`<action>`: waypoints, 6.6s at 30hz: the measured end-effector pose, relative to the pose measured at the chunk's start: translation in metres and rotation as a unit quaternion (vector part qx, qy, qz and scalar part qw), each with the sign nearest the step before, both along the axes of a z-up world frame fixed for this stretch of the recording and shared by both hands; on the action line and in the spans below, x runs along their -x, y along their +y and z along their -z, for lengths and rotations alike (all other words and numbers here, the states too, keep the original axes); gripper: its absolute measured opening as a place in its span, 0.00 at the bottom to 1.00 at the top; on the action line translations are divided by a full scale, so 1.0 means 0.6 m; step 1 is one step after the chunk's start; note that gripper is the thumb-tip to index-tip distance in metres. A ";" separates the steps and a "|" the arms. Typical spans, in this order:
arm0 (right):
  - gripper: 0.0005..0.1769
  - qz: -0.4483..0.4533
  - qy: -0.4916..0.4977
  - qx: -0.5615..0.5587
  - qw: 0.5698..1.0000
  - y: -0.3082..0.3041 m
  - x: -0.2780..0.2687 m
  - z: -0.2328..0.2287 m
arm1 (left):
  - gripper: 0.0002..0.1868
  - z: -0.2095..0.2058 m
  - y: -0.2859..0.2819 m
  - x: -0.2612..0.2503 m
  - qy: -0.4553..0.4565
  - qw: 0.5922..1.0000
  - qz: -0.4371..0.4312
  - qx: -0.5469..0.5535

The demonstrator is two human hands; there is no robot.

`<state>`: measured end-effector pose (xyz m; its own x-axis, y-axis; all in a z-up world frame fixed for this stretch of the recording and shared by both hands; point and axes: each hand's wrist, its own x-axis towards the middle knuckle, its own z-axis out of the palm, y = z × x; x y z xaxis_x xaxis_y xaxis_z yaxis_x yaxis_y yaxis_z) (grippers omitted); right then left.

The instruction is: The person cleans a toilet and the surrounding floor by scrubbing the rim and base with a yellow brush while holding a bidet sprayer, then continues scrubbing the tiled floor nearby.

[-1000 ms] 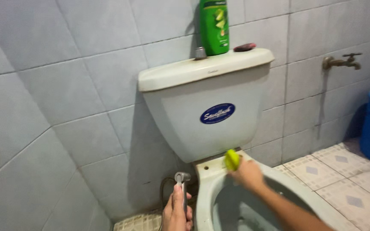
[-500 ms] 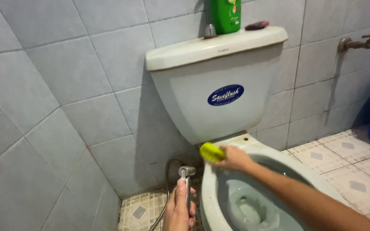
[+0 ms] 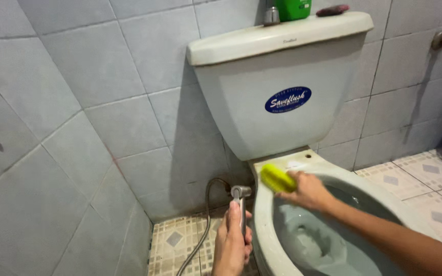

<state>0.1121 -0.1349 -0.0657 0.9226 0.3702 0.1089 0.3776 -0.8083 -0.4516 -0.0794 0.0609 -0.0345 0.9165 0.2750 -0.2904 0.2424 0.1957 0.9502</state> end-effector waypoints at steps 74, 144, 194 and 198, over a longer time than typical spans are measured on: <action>0.62 -0.027 0.017 0.154 0.988 0.129 0.126 -0.053 | 0.34 0.058 0.019 0.104 -0.026 1.000 -0.010 -0.005; 0.63 0.039 0.119 0.125 0.984 -0.063 0.362 -0.023 | 0.35 0.068 0.071 0.105 -0.070 0.992 0.074 0.071; 0.47 0.099 -0.009 -0.025 0.995 0.149 0.016 0.003 | 0.38 0.126 0.126 0.084 -0.044 0.987 0.101 0.116; 0.46 0.091 -0.007 0.033 0.995 0.151 0.028 0.006 | 0.38 0.115 0.124 0.092 -0.037 0.990 0.092 0.104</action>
